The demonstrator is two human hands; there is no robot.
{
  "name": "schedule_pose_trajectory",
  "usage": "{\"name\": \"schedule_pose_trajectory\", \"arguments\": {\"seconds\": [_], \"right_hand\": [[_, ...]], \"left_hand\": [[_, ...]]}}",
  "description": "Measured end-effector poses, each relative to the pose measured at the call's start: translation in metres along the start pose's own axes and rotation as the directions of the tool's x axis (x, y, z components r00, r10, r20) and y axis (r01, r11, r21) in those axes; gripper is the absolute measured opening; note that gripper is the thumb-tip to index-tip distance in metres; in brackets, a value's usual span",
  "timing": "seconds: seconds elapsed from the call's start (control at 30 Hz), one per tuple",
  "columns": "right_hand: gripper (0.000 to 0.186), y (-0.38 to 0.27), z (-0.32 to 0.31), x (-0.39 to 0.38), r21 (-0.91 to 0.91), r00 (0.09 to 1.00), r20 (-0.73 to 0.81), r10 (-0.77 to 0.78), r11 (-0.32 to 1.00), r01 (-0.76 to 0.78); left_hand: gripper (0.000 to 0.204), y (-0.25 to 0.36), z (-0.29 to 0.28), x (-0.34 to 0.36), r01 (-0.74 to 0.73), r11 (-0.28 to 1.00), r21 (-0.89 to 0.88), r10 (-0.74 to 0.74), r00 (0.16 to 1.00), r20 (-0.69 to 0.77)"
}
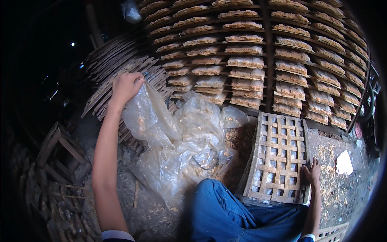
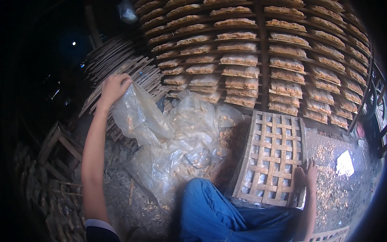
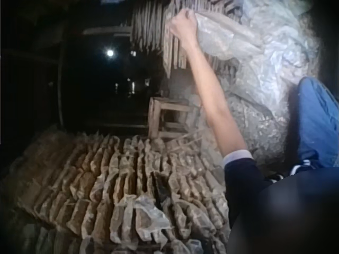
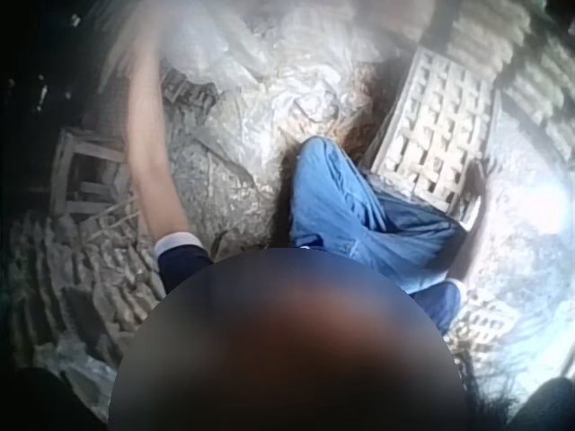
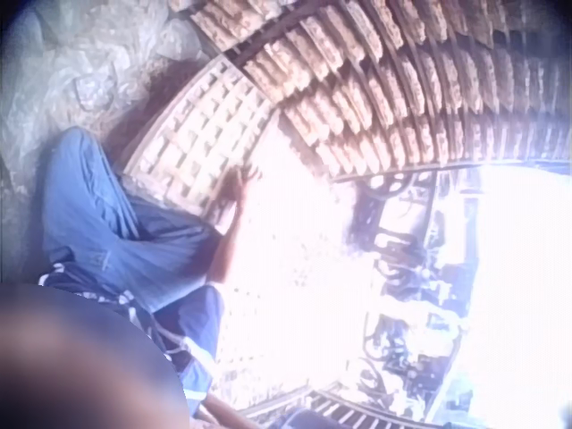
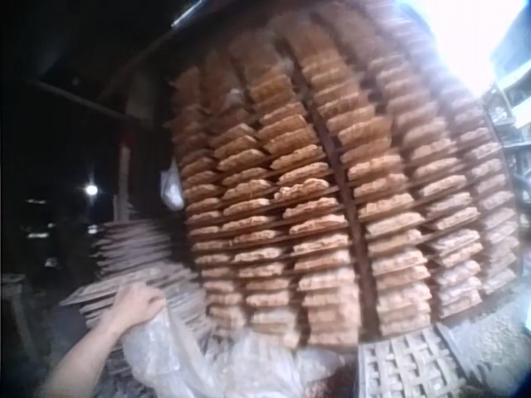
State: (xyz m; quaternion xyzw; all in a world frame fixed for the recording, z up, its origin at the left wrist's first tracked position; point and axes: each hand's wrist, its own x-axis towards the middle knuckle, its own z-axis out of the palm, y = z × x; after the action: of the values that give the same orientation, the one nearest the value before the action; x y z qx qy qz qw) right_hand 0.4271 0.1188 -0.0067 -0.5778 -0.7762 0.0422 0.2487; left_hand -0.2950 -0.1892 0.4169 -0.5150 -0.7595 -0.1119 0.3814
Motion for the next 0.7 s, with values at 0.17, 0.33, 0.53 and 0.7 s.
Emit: {"name": "schedule_pose_trajectory", "arguments": {"seconds": [0.17, 0.33, 0.53, 0.7], "right_hand": [[0.068, -0.156, -0.058, 0.035, 0.286, 0.953, -0.187, -0.236, 0.916, 0.283], [0.074, -0.374, -0.095, 0.048, 0.63, 0.816, -0.12, -0.566, 0.591, 0.503], [0.071, -0.532, -0.102, 0.051, 0.738, 0.631, -0.16, -0.759, 0.332, 0.587], [0.028, -0.547, -0.075, 0.052, 0.766, 0.689, -0.189, -0.7, 0.335, 0.549]], "left_hand": [[0.029, 0.054, 0.003, 0.007, -0.29, 0.951, -0.108, 0.292, 0.956, -0.003], [0.038, 0.112, -0.008, 0.0, -0.406, 0.906, -0.122, 0.416, 0.907, 0.067], [0.041, 0.161, -0.036, -0.037, -0.536, 0.836, -0.114, 0.531, 0.844, -0.077], [0.068, 0.177, -0.048, -0.099, -0.467, 0.88, -0.082, 0.45, 0.877, -0.166]]}}
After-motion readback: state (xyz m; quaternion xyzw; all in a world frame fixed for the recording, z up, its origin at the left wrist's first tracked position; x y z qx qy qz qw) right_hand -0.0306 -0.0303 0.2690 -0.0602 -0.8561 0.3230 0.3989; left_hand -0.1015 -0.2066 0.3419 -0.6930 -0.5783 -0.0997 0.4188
